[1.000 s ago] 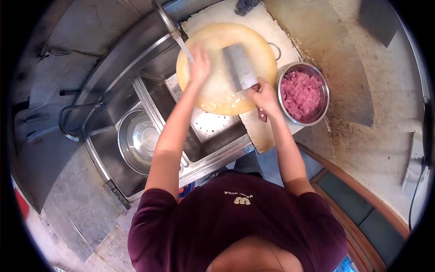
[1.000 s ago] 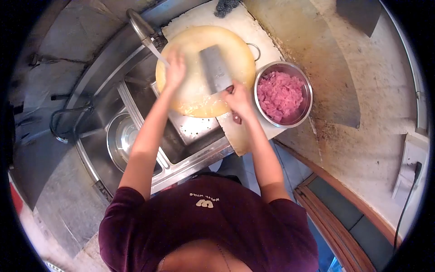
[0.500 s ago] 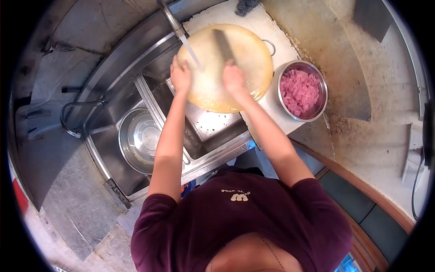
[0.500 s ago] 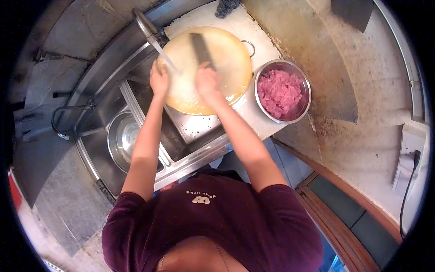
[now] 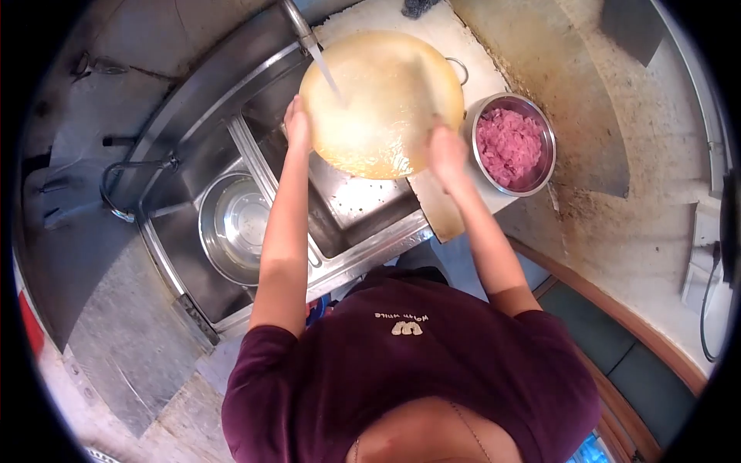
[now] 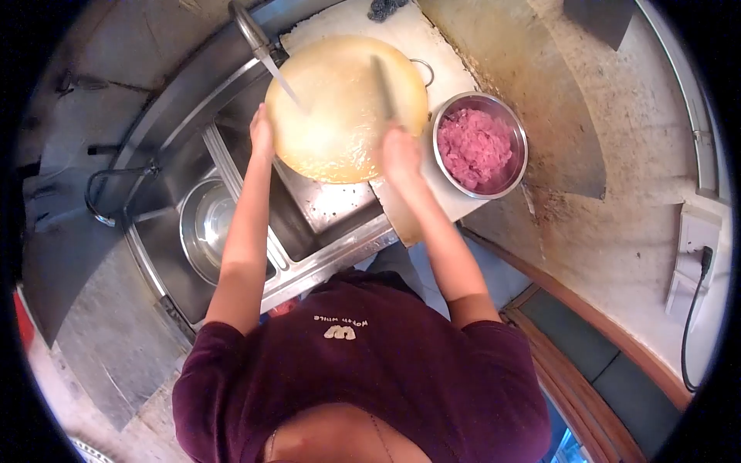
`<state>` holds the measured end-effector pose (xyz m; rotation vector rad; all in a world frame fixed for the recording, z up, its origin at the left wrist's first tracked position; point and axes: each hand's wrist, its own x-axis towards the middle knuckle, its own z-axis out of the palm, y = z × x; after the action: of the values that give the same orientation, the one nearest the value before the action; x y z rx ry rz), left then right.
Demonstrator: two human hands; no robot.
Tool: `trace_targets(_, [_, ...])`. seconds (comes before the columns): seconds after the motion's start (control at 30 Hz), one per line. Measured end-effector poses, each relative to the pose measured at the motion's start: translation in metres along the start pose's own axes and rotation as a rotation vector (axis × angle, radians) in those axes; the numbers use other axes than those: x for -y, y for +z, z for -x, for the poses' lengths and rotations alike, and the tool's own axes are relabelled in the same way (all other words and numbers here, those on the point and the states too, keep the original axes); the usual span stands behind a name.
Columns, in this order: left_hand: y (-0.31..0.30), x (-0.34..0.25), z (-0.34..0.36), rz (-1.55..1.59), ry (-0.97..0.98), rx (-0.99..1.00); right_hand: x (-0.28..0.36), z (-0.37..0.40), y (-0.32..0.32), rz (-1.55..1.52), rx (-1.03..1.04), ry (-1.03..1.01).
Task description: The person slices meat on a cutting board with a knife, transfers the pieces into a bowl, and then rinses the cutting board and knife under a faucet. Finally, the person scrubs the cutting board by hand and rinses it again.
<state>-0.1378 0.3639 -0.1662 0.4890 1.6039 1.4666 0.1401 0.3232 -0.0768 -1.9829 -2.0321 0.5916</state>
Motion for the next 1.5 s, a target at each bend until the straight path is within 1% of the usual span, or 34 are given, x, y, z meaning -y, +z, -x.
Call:
trace_targets(0.07, [-0.005,0.025,-0.024,-0.266,0.158,-0.004,-0.023,-0.004,-0.009,0.088,-0.042,0.054])
trace_targets(0.1, [-0.004,0.021,-0.018,-0.244,0.128,0.003,-0.029,-0.002,-0.007,0.137,0.03,0.062])
trace_targets(0.2, [0.007,0.001,0.004,-0.138,0.103,-0.042,-0.01,0.022,0.022,0.297,-0.074,0.03])
trace_targets(0.23, [0.004,0.007,0.001,-0.107,0.106,-0.047,0.0,0.032,0.031,0.372,-0.067,-0.054])
trace_targets(0.3, [-0.003,0.016,-0.01,-0.045,0.118,-0.053,0.025,0.05,0.048,0.31,0.041,-0.082])
trace_targets(0.33, [-0.007,0.019,-0.015,0.104,0.066,-0.029,0.037,0.059,0.06,0.325,0.035,-0.161])
trace_targets(0.37, [-0.011,0.023,-0.02,0.254,0.015,-0.005,0.049,0.065,0.063,0.176,0.101,-0.189])
trace_targets(0.4, [-0.013,0.024,-0.022,0.405,-0.036,0.019,0.067,0.071,0.06,0.237,0.172,-0.263])
trace_targets(0.43, [-0.008,0.01,-0.009,0.416,-0.085,-0.034,0.078,0.077,0.066,0.119,0.17,-0.296])
trace_targets(0.47, [-0.013,0.012,-0.009,0.488,-0.165,-0.013,0.086,0.081,0.068,-0.027,0.242,-0.317])
trace_targets(0.53, [-0.028,0.027,-0.016,0.631,-0.319,0.034,0.096,0.081,0.049,-0.186,0.442,-0.278])
trace_targets(0.57, [-0.028,0.035,-0.02,0.618,-0.301,0.024,0.089,0.082,0.046,-0.282,0.34,-0.317])
trace_targets(0.6, [-0.032,0.045,-0.025,0.584,-0.303,0.107,0.076,0.081,0.04,-0.377,0.239,-0.354])
trace_targets(0.63, [-0.027,0.039,-0.016,0.538,-0.297,0.076,0.067,0.074,0.023,-0.433,0.376,-0.176])
trace_targets(0.67, [-0.018,0.031,-0.005,0.497,-0.287,0.045,0.042,0.067,0.029,-0.503,0.262,-0.156])
trace_targets(0.7, [-0.013,0.031,-0.006,0.437,-0.255,-0.009,0.017,0.057,0.035,-0.594,0.183,-0.055])
trace_targets(0.73, [-0.009,0.025,-0.001,0.329,-0.197,-0.025,0.002,0.047,0.024,-0.714,0.054,0.047])
trace_targets(0.77, [-0.005,0.013,0.008,0.218,-0.141,-0.039,-0.01,0.036,0.012,-0.962,0.04,0.176])
trace_targets(0.8, [-0.003,0.006,0.014,0.105,-0.087,-0.052,-0.024,0.024,0.011,-1.015,-0.053,0.262])
trace_targets(0.87, [-0.006,0.019,0.006,0.115,-0.029,-0.059,-0.046,0.005,0.023,-1.251,-0.118,0.355])
trace_targets(0.93, [-0.01,0.024,0.003,0.092,0.035,-0.076,-0.03,0.0,0.024,-1.261,-0.133,0.453])
trace_targets(0.97, [-0.012,0.027,0.001,0.077,0.031,-0.088,-0.024,-0.003,0.031,-1.224,-0.158,0.486])
trace_targets(1.0, [-0.013,0.027,0.001,0.06,0.028,-0.099,-0.019,-0.005,0.035,-1.261,-0.124,0.507])
trace_targets(1.13, [-0.02,0.027,-0.004,-0.004,0.013,-0.087,0.003,-0.024,0.044,-1.224,0.071,0.473])
trace_targets(1.17, [-0.021,0.028,-0.004,0.0,0.006,-0.071,0.014,-0.029,0.049,-1.164,0.087,0.439])
trace_targets(1.2, [-0.022,0.027,-0.005,0.005,0.001,-0.057,0.024,-0.035,0.056,-1.164,0.11,0.451])
trace_targets(1.27, [-0.024,0.02,0.0,-0.014,-0.028,-0.034,0.045,-0.045,0.076,-1.131,0.192,0.353])
trace_targets(1.33, [-0.023,0.007,0.009,-0.065,-0.075,-0.016,0.076,-0.041,0.082,-1.099,0.235,0.293])
trace_targets(1.37, [-0.026,0.008,0.007,0.038,-0.108,0.031,0.086,-0.038,0.084,-1.108,0.271,0.253])
trace_targets(1.43, [-0.031,0.015,-0.001,0.243,-0.177,0.132,0.096,-0.03,0.083,-1.11,0.417,0.259])
trace_targets(1.47, [-0.03,0.02,-0.005,0.256,-0.215,0.121,0.097,-0.026,0.079,-1.115,0.496,0.267])
trace_targets(1.5, [-0.028,0.018,-0.001,0.271,-0.251,0.11,0.096,-0.028,0.074,-1.038,0.394,0.28])
